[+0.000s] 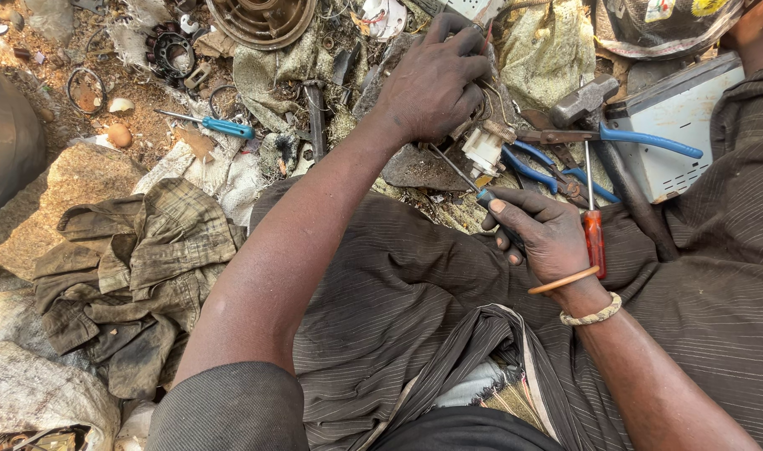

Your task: The person sits on the ground and uses pliers and a screwdriver to manipulate wires and components of a small electrical device. The person repeatedly adjusts connections and holds the device steady while working.

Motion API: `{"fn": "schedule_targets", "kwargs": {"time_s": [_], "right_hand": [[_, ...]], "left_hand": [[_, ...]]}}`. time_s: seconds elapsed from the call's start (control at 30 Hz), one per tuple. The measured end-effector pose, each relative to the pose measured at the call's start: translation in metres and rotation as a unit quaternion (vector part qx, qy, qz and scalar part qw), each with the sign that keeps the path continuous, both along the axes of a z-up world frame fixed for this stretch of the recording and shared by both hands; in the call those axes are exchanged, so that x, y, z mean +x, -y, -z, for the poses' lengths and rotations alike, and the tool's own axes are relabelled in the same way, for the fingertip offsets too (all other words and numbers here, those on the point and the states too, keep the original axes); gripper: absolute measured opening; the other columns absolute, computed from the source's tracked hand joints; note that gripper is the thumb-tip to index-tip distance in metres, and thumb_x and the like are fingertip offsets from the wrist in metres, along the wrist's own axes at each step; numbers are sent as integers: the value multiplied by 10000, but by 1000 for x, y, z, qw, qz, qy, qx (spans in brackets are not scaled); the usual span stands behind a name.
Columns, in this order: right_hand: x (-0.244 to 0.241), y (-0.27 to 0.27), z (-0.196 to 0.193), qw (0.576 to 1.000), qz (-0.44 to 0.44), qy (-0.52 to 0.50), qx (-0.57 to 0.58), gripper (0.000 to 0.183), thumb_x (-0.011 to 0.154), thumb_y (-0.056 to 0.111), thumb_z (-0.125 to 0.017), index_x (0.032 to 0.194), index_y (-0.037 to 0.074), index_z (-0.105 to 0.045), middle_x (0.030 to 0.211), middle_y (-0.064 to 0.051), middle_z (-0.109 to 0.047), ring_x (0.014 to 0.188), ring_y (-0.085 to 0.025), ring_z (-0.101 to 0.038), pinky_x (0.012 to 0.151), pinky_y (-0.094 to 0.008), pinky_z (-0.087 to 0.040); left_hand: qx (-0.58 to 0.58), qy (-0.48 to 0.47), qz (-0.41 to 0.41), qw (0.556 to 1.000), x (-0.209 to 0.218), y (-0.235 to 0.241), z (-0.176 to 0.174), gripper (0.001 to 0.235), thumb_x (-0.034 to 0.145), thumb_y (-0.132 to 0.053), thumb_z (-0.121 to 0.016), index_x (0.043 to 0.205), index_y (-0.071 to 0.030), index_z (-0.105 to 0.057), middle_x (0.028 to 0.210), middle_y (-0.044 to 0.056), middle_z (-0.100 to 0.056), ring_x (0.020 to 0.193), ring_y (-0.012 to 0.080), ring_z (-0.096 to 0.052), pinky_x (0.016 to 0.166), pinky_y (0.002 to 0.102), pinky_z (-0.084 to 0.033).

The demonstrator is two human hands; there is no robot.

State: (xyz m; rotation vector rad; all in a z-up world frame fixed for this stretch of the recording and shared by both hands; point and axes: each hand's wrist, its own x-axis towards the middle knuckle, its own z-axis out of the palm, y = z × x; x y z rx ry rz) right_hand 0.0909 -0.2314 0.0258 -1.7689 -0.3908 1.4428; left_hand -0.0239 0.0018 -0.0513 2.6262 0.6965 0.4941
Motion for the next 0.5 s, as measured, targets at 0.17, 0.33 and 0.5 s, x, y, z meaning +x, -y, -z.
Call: {"fn": "schedule_targets", "kwargs": {"time_s": [0.17, 0.33, 0.5], "right_hand": [[-1, 1, 1, 1000, 7, -9, -6, 417, 937, 193, -706, 1291, -27, -697, 856, -67, -722, 606, -69, -600, 429, -183, -420], [0, 1, 2, 1000, 11, -15, -5, 407, 936, 191, -708, 1282, -24, -695, 858, -71, -721, 610, -73, -604, 431, -185, -422], [1, 2, 3, 1000, 10, -8, -7, 411, 936, 194, -708, 1282, -27, -697, 856, -72, -721, 611, -75, -606, 432, -187, -428]], "left_hand": [[-2, -1, 2, 1000, 0, 2, 0, 236, 919, -209, -612, 1072, -155, -783, 1251, 39, -605, 1277, 259, -450, 1046, 472, -478], [-9, 2, 4, 1000, -1, 1, -1, 234, 917, -202, -607, 1058, -160, -788, 1234, 35, -612, 1264, 257, -455, 1046, 468, -474], [3, 10, 7, 1000, -1, 1, 2, 244, 928, -197, -597, 1079, -156, -784, 1239, 36, -612, 1274, 256, -456, 1066, 461, -478]]}}
